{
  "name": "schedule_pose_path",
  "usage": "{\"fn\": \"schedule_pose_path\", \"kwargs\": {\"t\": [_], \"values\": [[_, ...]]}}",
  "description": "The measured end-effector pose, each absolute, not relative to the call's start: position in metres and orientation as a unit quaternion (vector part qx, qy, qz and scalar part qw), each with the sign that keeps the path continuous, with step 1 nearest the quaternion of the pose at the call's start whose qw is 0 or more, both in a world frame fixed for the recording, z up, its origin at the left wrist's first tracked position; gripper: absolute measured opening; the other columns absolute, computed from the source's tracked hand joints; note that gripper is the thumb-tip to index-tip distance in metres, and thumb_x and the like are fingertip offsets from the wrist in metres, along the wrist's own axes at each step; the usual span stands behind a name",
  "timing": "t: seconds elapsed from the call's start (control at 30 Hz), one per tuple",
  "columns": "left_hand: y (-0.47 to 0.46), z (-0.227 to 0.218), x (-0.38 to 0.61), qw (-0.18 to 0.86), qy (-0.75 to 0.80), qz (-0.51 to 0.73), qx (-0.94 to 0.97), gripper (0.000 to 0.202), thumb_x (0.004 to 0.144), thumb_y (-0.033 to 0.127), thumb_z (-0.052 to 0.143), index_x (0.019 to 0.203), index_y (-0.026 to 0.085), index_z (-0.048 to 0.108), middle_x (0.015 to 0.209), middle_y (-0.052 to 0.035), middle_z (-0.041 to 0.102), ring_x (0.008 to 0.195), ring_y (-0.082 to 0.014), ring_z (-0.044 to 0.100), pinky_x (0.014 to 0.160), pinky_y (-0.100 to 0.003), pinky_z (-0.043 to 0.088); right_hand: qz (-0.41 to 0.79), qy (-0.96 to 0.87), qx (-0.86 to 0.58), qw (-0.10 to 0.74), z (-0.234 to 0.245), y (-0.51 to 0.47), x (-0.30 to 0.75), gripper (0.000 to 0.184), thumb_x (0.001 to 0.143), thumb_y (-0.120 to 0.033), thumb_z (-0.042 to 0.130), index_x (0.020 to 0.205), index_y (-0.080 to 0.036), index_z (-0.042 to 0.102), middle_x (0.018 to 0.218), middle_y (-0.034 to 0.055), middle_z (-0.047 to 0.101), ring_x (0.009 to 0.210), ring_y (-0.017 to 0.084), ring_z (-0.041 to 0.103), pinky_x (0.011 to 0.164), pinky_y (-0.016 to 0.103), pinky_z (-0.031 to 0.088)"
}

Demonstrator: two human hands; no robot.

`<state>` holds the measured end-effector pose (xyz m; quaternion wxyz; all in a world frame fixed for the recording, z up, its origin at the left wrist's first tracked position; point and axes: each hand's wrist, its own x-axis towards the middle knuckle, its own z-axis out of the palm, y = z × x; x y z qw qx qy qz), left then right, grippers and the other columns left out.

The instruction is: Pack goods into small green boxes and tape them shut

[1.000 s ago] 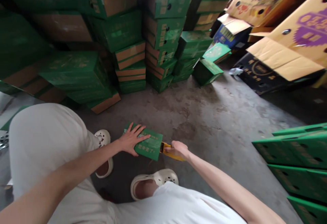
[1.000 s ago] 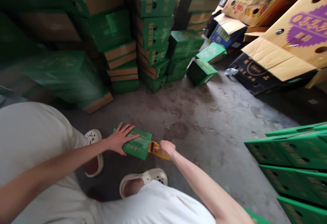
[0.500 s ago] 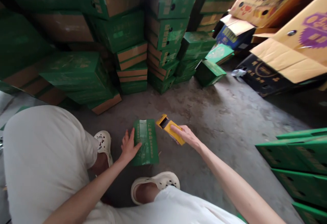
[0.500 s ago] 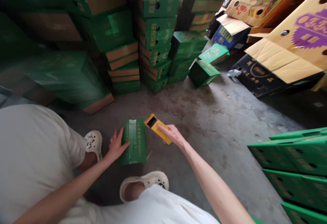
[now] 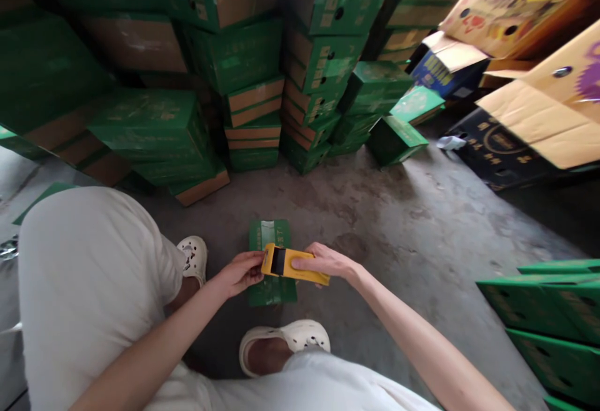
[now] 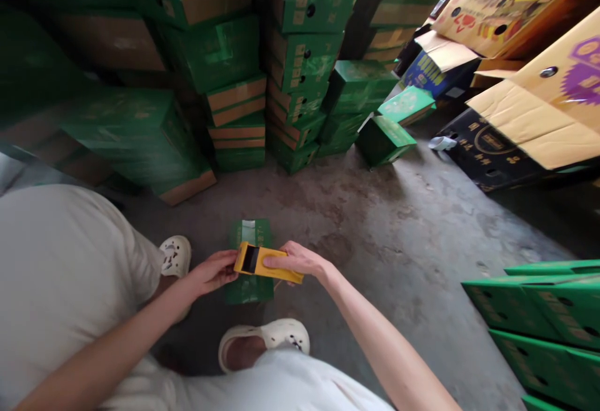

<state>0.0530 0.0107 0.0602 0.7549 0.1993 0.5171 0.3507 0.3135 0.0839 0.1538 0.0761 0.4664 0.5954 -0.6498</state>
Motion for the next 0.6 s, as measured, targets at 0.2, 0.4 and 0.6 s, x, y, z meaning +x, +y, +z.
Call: {"fn": "schedule_pose_path", "kwargs": {"t": [0.2, 0.4, 0.6], "values": [[0.003, 0.055, 0.053, 0.661, 0.598, 0.414, 0.185, 0.046, 0.056, 0.048, 0.095, 0.082, 0.015, 0.078, 0.074, -0.0041, 0.073, 0.059, -0.0109, 0.060, 0.058, -0.023, 0.048, -0.568, 0.671, 0.457, 0.133, 0.155, 0.091, 0.317, 0.049, 0.082, -0.065, 0.069, 0.079, -0.016, 0.073, 0.068, 0.0005, 0.066, 0.057, 0.012, 0.056, 0.046, 0.020, 0.039], [-0.004, 0.038, -0.006, 0.479, 0.699, 0.483, 0.221, 0.046, 0.055, 0.057, 0.091, 0.077, 0.018, 0.079, 0.069, -0.0032, 0.070, 0.062, -0.0127, 0.056, 0.059, -0.024, 0.043, -0.393, 0.718, 0.547, 0.176, 0.160, 0.109, 0.378, 0.050, 0.079, -0.063, 0.073, 0.067, -0.015, 0.066, 0.061, 0.0024, 0.059, 0.053, 0.013, 0.049, 0.048, 0.024, 0.032], [-0.016, 0.029, -0.007, 0.452, 0.711, 0.487, 0.230, 0.053, 0.057, 0.065, 0.087, 0.076, 0.016, 0.078, 0.068, -0.0035, 0.069, 0.063, -0.0146, 0.057, 0.060, -0.026, 0.042, -0.397, 0.708, 0.559, 0.167, 0.153, 0.121, 0.391, 0.050, 0.071, -0.062, 0.081, 0.058, -0.019, 0.059, 0.055, 0.0011, 0.053, 0.051, 0.013, 0.046, 0.049, 0.027, 0.030]]}}
